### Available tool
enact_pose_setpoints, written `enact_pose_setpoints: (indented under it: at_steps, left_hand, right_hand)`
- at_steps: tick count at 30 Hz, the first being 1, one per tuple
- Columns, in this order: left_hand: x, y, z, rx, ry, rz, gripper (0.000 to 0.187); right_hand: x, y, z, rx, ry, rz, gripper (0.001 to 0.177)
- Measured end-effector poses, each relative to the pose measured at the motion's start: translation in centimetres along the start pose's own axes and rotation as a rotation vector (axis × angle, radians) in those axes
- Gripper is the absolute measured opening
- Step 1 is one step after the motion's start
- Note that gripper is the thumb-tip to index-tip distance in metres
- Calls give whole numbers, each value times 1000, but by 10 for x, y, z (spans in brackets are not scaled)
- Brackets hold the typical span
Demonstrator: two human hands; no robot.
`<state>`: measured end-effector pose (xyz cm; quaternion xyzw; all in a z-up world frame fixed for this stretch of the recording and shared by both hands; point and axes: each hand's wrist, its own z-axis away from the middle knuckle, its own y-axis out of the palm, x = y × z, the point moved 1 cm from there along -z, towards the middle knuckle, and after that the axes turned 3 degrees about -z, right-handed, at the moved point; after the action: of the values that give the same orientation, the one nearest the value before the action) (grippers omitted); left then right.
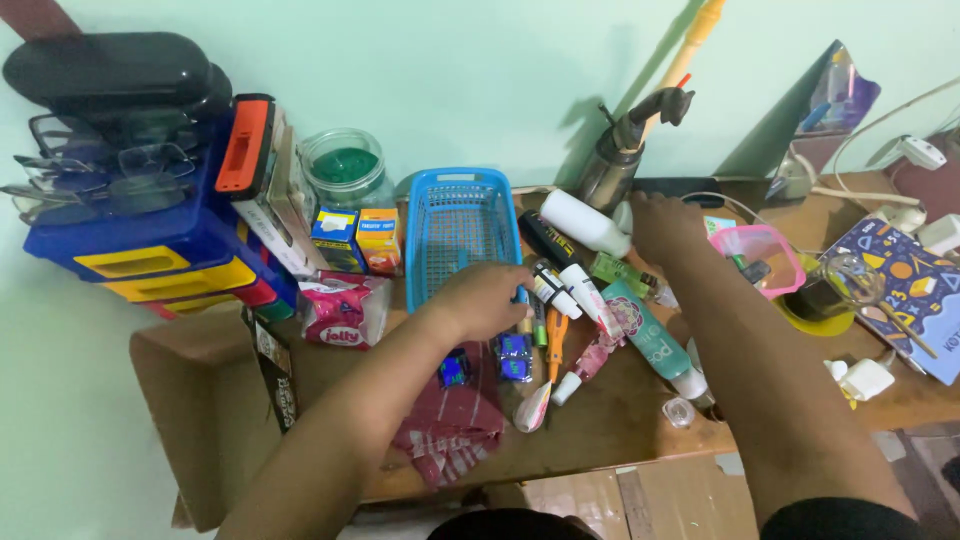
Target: Organizing and sorting various toiletry bottles, tubes, and items into a blue basket on a desk.
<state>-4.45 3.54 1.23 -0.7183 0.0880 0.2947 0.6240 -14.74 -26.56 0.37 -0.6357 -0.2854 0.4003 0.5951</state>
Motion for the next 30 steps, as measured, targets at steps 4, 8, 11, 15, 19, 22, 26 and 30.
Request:
enact_pose_setpoints:
  at_steps: [4,8,11,15,19,22,26,30]
  left_hand:
    - [-6,-10,3,30,-9,-15,41]
    - [-14,-18,13,92,-6,-58,74]
    - [-9,-14,17,124,-45,-115,81]
    - [-6,-12,22,121,-62,-138,74]
    - [3,-9,22,40,-38,-70,66]
    - [19,-7,17,-203,-48,43,45]
    - [5,-33,30,-173,-86,797,48]
    - [-15,-47,50,8,12,1253,61]
  right_hand:
    - [8,-31,26,-121,-49,3,39]
    - [20,-69,55,-245,-72,-143,46]
    - [20,-72,65,-340,-145,-154,47]
    - [37,-89,82,-463,-315,-193,55]
    - [64,-109,101,-550,-432,-210,52]
    - [89,-125,119,-599,-483,-214,49]
    - [119,-141,137,-690,-676,-180,52]
    - [144,-149,144,-787,-836,-63,48]
